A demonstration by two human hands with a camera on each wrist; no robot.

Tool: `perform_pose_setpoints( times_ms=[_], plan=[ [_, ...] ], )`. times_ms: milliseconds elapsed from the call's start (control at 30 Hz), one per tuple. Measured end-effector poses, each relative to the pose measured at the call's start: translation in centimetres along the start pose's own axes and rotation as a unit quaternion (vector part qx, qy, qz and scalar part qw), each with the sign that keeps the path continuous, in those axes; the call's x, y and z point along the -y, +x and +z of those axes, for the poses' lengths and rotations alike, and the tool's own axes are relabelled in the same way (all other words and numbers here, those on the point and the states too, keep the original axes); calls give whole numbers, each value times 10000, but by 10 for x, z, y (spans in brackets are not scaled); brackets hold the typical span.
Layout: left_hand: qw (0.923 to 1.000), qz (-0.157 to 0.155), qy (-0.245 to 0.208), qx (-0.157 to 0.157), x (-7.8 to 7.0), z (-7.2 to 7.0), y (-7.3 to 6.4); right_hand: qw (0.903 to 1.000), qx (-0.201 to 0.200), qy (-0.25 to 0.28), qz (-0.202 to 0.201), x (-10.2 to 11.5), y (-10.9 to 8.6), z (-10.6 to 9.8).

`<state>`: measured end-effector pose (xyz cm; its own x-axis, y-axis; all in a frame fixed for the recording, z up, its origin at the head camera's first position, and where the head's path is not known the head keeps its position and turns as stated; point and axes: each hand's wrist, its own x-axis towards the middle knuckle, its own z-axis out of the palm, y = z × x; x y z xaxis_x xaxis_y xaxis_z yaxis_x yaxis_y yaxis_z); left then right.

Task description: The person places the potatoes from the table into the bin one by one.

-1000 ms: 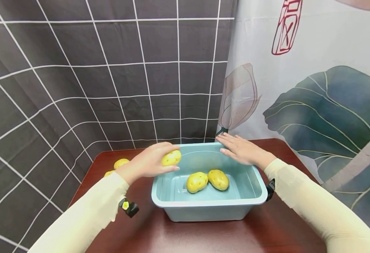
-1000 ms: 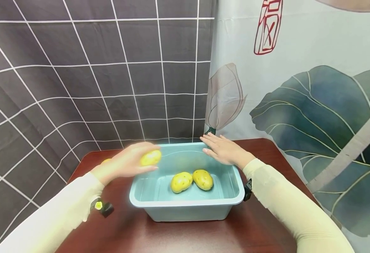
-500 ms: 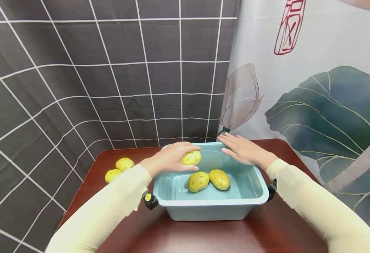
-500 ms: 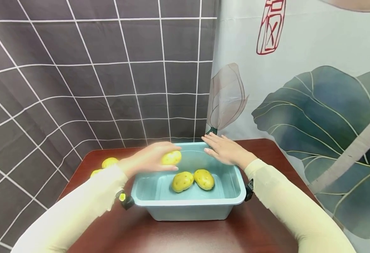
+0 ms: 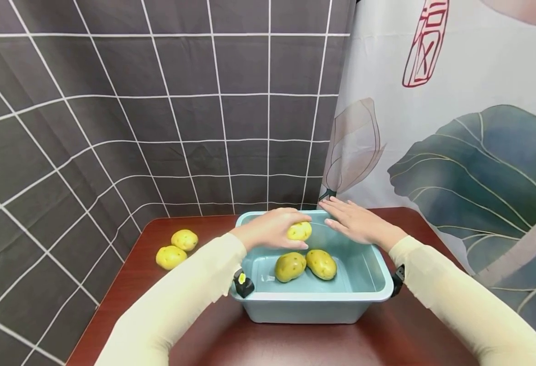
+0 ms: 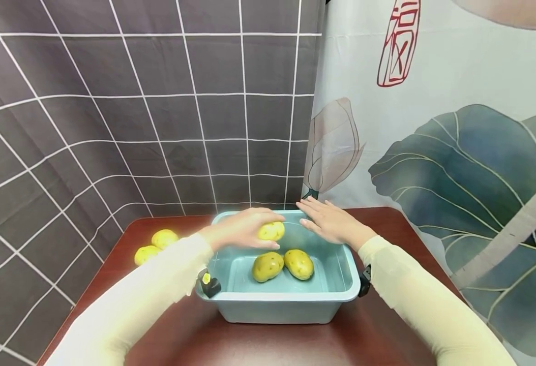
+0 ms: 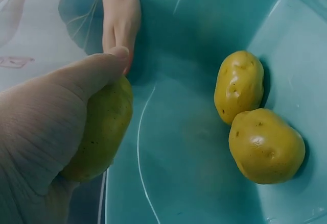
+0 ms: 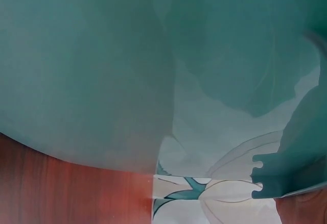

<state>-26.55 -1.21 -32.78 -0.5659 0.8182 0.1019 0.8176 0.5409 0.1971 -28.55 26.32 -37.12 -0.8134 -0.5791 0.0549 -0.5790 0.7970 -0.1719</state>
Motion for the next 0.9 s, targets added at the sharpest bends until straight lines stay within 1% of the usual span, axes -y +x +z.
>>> perform_pose_setpoints(
  times_ms=[167, 333, 500, 600, 700, 900],
  plan=[
    [9999, -77, 3, 153, 4, 9, 12, 10000, -18, 29, 2, 1, -2, 2],
    [9994, -172, 47, 299, 9, 18, 19, 9999, -90, 4, -59, 1, -3, 5],
    [9990, -10, 98, 434, 8, 26, 24, 10000, -56, -22, -42, 3, -2, 3],
    [9982, 126, 235, 532, 6, 32, 26, 10000, -23, -69, -46, 2, -3, 2],
    [9971, 171, 327, 662, 4, 38, 28, 9999, -61, -108, -76, 1, -2, 1],
    [9957, 252, 215, 864, 4, 51, 33, 9999, -71, -122, -50, 1, -1, 0]
  ],
)
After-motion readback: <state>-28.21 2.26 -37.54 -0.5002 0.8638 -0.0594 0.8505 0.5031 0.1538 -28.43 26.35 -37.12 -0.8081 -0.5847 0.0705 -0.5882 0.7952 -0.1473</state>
